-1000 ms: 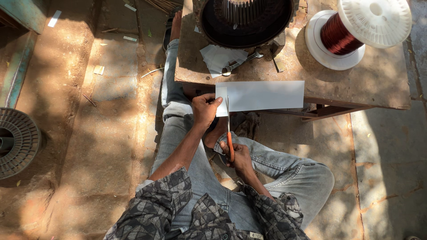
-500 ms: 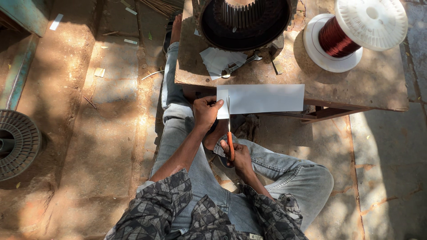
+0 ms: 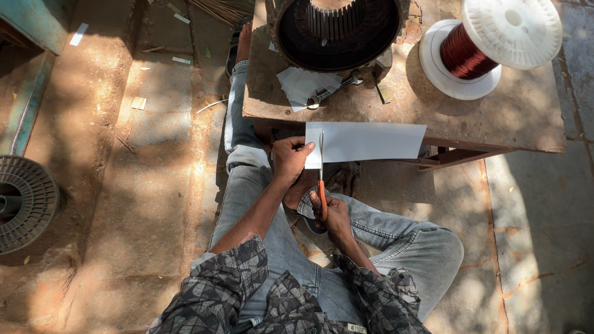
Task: The person sits on the ground and uses orange-handled scissors to cut a white sheet of paper into smaller rectangular strips. The person holds the paper with the left hand and cuts with the right hand, repeatedly trimming the sheet.
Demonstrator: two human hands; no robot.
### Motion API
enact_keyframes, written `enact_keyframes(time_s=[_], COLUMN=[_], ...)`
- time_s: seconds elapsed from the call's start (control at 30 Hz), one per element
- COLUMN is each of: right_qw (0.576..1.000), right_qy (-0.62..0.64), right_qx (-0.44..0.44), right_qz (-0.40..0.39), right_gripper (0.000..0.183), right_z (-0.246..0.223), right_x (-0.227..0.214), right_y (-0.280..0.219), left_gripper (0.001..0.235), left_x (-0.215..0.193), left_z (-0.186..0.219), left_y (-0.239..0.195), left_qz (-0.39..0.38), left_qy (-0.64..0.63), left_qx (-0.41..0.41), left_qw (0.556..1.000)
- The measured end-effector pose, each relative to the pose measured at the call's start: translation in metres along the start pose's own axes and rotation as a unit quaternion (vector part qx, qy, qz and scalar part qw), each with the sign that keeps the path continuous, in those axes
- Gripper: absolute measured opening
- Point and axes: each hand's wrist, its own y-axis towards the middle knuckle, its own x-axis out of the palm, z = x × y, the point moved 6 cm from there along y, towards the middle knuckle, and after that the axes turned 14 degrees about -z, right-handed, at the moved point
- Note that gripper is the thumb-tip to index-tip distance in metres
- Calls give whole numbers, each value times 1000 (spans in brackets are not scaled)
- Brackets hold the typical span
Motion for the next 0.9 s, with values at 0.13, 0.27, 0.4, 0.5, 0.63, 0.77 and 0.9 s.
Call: enact_keyframes(time_s=[0.13,0.27,0.4,0.5,0.63,0.77,0.9], right_qw=[1000,1000,1000,1000,999,1000,1000], right_qy=[10,8,9,12,28,26,5], right_qx=[-6,3,-4,-10,-14,-12,-7], right_qz=[2,6,7,3,-4,0,12], right_gripper=[51,50,51,51,50,51,51], right_z=[1,1,-3,-5,-3,-2,-2], right_x=[-3,-3,-2,-2,-2,-3,-4], right_y=[0,-1,-2,-4,-5,-6,-7], left_gripper=[17,18,20,19,24,26,27], left_x=[6,8,-6,-19,-29,-23,-11], left_z=[-2,-3,-10,-16,-27,2,30], left_y=[-2,-3,-1,6,12,5,-5], left_qz=[-14,-21,7,20,12,-15,-83], left_qy=[3,-25,-23,-81,-227,-32,10], left_qx=[5,24,42,87,45,113,190], left_qw=[1000,999,999,993,973,993,978])
